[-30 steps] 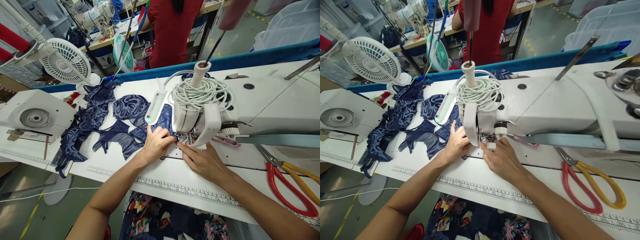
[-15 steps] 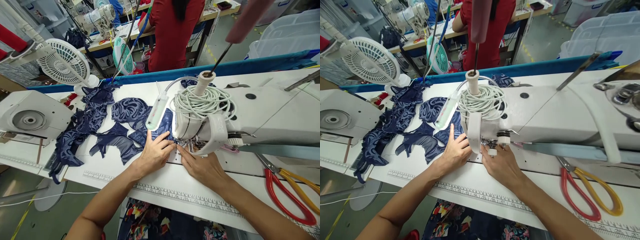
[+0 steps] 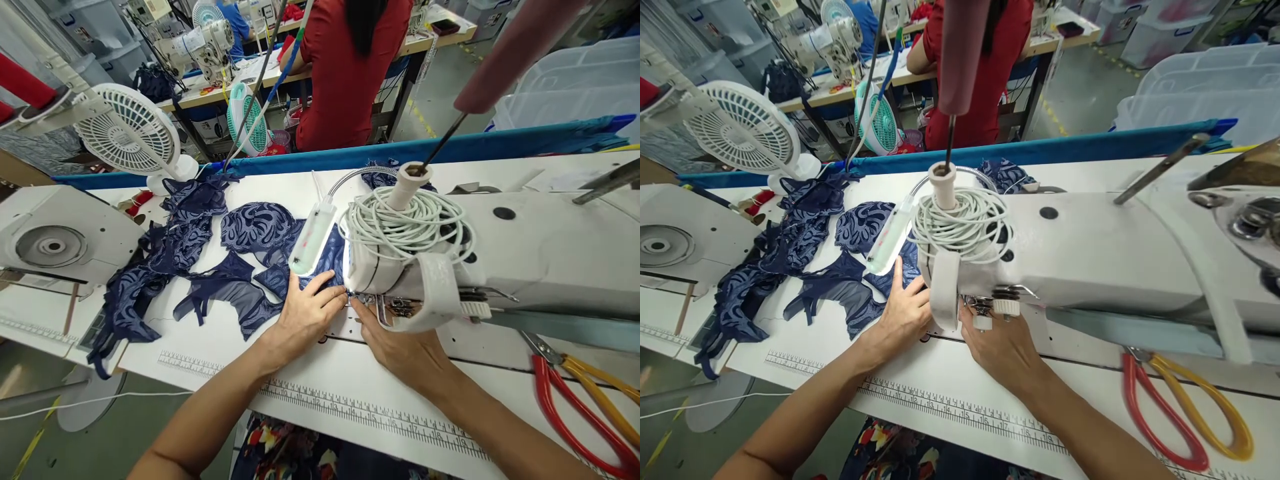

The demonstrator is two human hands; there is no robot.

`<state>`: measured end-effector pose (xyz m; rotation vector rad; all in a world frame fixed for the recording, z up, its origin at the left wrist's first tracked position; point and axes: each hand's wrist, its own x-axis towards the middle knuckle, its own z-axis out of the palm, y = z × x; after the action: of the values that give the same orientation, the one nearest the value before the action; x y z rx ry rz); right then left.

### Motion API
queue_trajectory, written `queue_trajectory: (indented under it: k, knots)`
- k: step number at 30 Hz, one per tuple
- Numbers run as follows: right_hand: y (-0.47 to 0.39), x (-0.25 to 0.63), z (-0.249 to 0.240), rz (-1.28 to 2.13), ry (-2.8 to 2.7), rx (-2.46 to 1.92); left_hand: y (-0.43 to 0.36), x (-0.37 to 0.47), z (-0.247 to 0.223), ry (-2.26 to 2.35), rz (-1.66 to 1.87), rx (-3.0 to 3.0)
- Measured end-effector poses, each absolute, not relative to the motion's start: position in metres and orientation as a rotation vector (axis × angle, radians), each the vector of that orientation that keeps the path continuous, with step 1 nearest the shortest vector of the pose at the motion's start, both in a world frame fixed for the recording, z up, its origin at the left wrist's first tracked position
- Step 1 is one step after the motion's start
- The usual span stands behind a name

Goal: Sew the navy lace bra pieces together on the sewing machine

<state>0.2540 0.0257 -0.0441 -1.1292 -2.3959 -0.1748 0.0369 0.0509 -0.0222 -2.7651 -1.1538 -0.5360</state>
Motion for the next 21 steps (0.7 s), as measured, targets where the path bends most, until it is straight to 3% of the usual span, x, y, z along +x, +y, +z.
queue_trajectory:
  k: [4, 21]
  knots:
    - [0.028, 0.255, -0.037, -0.336, -2.277, -1.037, 0.055, 0.035, -0.024, -1.224, -0.468, -2.797]
    - [0.036, 0.267, -0.036, -0.257, -2.124, -1.035, 0.054, 0.034, -0.022, -1.252, -0.550, -2.868]
